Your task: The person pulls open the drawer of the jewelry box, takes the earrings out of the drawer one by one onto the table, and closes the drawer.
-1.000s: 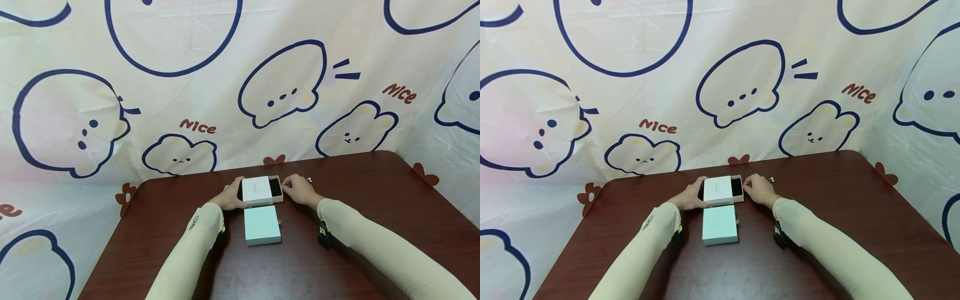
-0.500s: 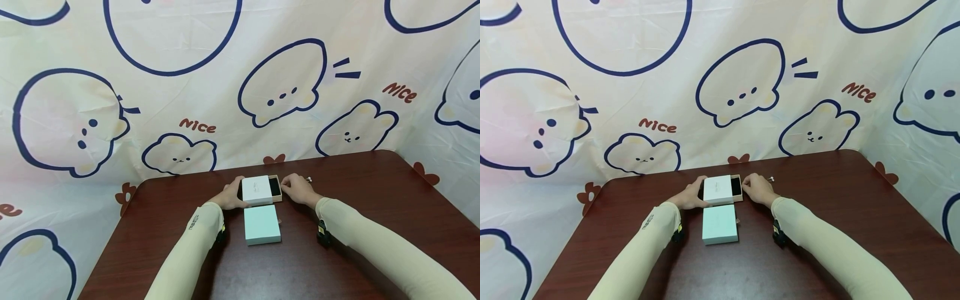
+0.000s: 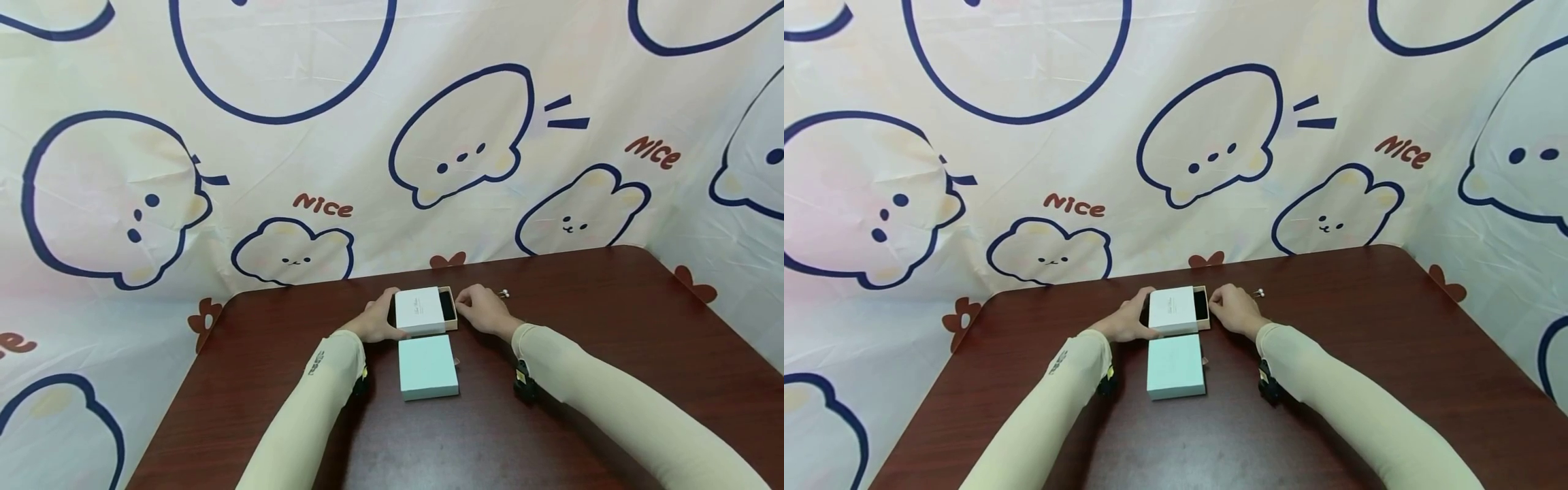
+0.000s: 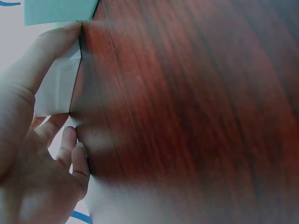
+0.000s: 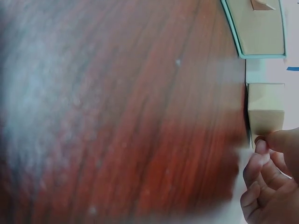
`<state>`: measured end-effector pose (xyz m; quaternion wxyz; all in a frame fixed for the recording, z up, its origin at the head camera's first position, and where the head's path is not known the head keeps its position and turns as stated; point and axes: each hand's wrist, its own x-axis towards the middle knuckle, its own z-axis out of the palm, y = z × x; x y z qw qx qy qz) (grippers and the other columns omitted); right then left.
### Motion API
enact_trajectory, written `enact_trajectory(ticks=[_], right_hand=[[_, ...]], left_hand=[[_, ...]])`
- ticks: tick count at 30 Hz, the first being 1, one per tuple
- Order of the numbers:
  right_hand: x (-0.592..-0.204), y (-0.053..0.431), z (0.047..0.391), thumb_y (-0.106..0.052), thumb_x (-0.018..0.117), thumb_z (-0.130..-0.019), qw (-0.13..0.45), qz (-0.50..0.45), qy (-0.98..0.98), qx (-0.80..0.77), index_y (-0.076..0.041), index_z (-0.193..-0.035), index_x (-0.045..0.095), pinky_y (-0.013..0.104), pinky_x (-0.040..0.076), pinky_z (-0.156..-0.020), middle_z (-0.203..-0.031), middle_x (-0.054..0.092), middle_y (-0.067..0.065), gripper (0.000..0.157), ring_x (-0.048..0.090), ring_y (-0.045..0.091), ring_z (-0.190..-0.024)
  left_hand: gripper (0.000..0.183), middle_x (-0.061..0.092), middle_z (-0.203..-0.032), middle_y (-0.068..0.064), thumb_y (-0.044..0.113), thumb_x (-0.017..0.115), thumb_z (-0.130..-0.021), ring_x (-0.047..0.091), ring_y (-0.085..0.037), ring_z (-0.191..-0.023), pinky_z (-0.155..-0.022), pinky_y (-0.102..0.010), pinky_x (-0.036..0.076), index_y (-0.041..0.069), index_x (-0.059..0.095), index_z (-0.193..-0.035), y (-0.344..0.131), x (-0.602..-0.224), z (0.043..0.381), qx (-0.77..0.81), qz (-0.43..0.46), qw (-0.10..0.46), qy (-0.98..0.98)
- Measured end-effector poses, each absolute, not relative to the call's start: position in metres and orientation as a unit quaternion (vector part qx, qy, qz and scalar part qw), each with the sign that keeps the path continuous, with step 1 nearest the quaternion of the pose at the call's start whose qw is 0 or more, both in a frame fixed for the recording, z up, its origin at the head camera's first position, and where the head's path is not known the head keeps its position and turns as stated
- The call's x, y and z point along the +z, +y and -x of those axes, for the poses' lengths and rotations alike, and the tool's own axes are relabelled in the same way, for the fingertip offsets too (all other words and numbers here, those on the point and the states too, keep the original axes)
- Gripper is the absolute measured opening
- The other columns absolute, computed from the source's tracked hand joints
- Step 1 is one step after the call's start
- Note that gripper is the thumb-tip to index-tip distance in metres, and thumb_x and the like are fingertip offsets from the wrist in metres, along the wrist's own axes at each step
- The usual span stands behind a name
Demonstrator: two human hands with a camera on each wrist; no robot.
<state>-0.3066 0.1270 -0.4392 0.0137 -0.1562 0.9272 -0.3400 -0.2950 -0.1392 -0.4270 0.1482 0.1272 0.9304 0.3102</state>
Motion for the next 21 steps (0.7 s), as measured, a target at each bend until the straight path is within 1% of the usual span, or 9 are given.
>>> enact_trajectory(ticks=[6, 12, 18, 21], right_hand=[[-0.4403, 0.1243, 0.3063, -0.013, 0.06, -0.1, 0.013, 0.16, 0.925, -0.345, -0.007, -0.098, 0.076, 0.031, 0.047, -0.069, -0.09, 0.073, 0.007, 0.018, 0.059, 0.015, -0.073], [-0.4422, 0.1215, 0.3066, -0.014, 0.059, -0.101, 0.013, 0.157, 0.926, -0.344, -0.009, -0.094, 0.075, 0.029, 0.042, -0.063, -0.084, 0.069, 0.005, 0.018, 0.056, 0.015, -0.068], [-0.4431, 0.1201, 0.3066, -0.016, 0.061, -0.101, 0.01, 0.156, 0.929, -0.336, -0.01, -0.098, 0.077, 0.029, 0.044, -0.066, -0.088, 0.072, 0.004, 0.018, 0.058, 0.014, -0.071], [-0.443, 0.1191, 0.3067, -0.016, 0.06, -0.101, 0.011, 0.156, 0.929, -0.335, -0.01, -0.097, 0.077, 0.029, 0.044, -0.065, -0.088, 0.072, 0.004, 0.018, 0.058, 0.014, -0.071]], left_hand=[[0.101, 0.044, -0.147, -0.015, 0.026, 0.084, -0.084, 0.036, -0.037, -0.135, -0.109, -0.054, 0.037, 0.015, 0.018, -0.159, -0.1393, -0.4271, 0.2945, 0.308, -0.129, 0.146, 0.931], [0.101, 0.044, -0.147, -0.015, 0.026, 0.084, -0.083, 0.035, -0.038, -0.137, -0.11, -0.055, 0.037, 0.015, 0.018, -0.159, -0.1393, -0.4267, 0.2943, 0.31, -0.128, 0.145, 0.931], [0.101, 0.043, -0.148, -0.015, 0.025, 0.084, -0.084, 0.035, -0.037, -0.137, -0.109, -0.055, 0.037, 0.015, 0.018, -0.16, -0.1395, -0.4267, 0.2945, 0.313, -0.128, 0.148, 0.929], [0.101, 0.043, -0.148, -0.015, 0.025, 0.084, -0.084, 0.035, -0.037, -0.136, -0.109, -0.055, 0.037, 0.015, 0.018, -0.16, -0.1393, -0.4271, 0.2948, 0.314, -0.128, 0.147, 0.929]])
